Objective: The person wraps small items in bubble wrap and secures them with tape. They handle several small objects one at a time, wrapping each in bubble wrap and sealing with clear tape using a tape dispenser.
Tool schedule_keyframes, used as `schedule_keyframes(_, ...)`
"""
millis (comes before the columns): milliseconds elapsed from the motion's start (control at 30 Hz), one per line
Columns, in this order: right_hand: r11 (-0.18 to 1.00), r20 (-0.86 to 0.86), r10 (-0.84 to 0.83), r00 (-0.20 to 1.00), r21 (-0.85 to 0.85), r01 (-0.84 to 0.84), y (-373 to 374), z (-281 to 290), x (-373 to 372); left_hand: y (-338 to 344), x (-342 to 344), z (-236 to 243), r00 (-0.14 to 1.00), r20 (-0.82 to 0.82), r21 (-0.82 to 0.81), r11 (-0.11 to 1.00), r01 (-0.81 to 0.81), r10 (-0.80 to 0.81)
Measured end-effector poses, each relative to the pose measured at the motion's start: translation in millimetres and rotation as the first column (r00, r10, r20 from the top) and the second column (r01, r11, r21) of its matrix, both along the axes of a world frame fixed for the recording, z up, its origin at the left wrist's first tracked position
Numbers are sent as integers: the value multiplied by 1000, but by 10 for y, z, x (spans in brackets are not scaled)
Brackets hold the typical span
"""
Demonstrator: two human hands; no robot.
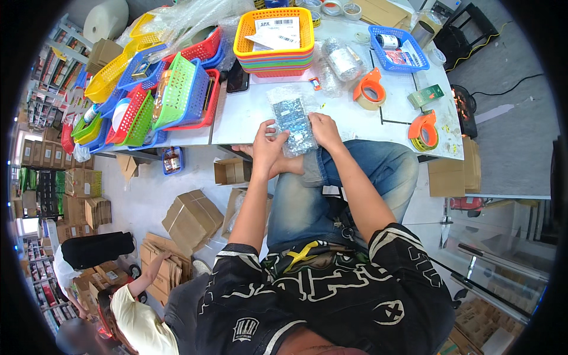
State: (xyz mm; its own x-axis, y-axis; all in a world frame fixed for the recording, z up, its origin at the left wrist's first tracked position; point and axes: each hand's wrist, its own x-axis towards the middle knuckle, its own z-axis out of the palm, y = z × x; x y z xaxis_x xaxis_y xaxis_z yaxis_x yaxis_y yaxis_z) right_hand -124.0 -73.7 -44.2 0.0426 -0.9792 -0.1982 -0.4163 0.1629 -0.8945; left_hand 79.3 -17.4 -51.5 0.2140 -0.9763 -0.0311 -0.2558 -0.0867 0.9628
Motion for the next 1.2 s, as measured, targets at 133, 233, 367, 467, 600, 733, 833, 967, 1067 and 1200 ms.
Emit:
schedule_keyframes(133, 939, -407, -262, 875, -315, 135, -27, 1, 68, 11, -11, -145, 995, -85, 8, 998, -60, 61)
schedule_keyframes(233, 956, -518, -157, 841, -294, -3, -110, 27, 5, 57, -45, -120, 987, -146, 51, 997, -63, 70)
schedule_keyframes(367, 946, -431, -123, 894, -323, -26, -456, -100, -38, 84, -136, -66, 983, -177, 26, 998, -49, 53)
schedule_keyframes(467, 954, -203, -172, 964, -278, 111, -646, -146, 34, 109, -79, -167, 983, -177, -5, 998, -58, 57)
schedule_keyframes(600, 959, -258, -147, 955, -272, 74, -741, -206, 60, 162, -59, -259, 974, -218, -16, 997, -71, 66)
schedule_keyframes(733, 974, -198, -154, 968, -198, 114, -847, -244, 12, 147, -76, -262, 963, -264, -30, 998, -59, 50)
schedule_keyframes(833, 983, -126, -152, 980, -125, 137, -854, -215, -40, 148, -96, -274, 959, -281, -37, 998, -59, 46)
schedule_keyframes(967, 974, 198, -12, 980, 226, -34, -695, -59, -74, 156, -41, -299, 970, -232, -55, 994, -92, 77)
schedule_keyframes(1067, 971, 181, 75, 981, 213, -113, -538, -19, -186, 130, -82, -196, 971, -225, -27, 995, -94, 85)
schedule_keyframes(1200, 988, 203, 68, 977, 121, -94, -398, 15, -93, 94, -111, -110, 979, -183, 1, 996, -94, 92)
